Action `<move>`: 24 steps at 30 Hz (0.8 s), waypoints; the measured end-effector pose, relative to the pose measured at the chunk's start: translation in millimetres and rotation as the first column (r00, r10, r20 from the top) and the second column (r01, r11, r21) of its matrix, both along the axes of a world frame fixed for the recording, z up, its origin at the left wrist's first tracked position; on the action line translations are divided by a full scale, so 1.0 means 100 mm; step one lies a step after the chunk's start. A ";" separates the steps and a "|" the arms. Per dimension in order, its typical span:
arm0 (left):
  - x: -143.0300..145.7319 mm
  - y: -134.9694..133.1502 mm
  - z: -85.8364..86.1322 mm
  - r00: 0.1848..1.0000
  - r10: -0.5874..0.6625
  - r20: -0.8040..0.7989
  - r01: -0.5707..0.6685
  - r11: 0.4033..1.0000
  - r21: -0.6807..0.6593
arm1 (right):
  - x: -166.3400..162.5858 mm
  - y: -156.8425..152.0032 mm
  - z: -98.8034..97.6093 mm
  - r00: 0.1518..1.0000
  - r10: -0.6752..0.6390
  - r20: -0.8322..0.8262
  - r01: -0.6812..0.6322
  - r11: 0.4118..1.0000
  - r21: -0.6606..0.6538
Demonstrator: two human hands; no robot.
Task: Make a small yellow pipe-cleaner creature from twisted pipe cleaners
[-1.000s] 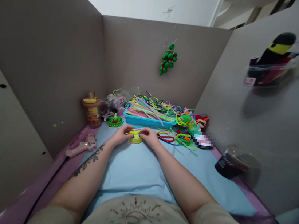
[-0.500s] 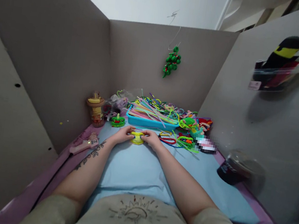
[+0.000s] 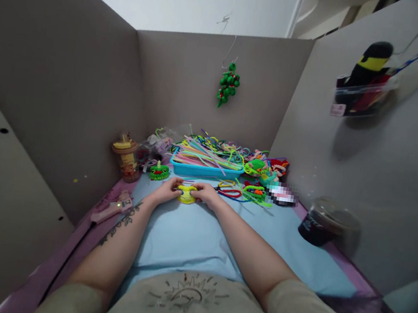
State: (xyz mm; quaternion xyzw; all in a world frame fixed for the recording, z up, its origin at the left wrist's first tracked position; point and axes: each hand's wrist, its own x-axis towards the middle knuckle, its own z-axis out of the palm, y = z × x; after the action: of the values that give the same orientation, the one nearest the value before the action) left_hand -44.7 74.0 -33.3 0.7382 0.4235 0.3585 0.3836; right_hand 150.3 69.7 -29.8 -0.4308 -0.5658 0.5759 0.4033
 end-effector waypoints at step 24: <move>0.05 0.06 -0.05 0.998 0.042 0.042 -0.044 0.998 0.034 | -0.01 0.10 -0.10 1.000 -0.016 -0.020 0.016 1.000 0.001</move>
State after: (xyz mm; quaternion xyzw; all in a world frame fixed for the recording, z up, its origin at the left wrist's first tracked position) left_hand -40.2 79.7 -38.7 0.7280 0.4248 0.3893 0.3715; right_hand 149.1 79.6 -39.7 -0.4294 -0.5587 0.5764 0.4138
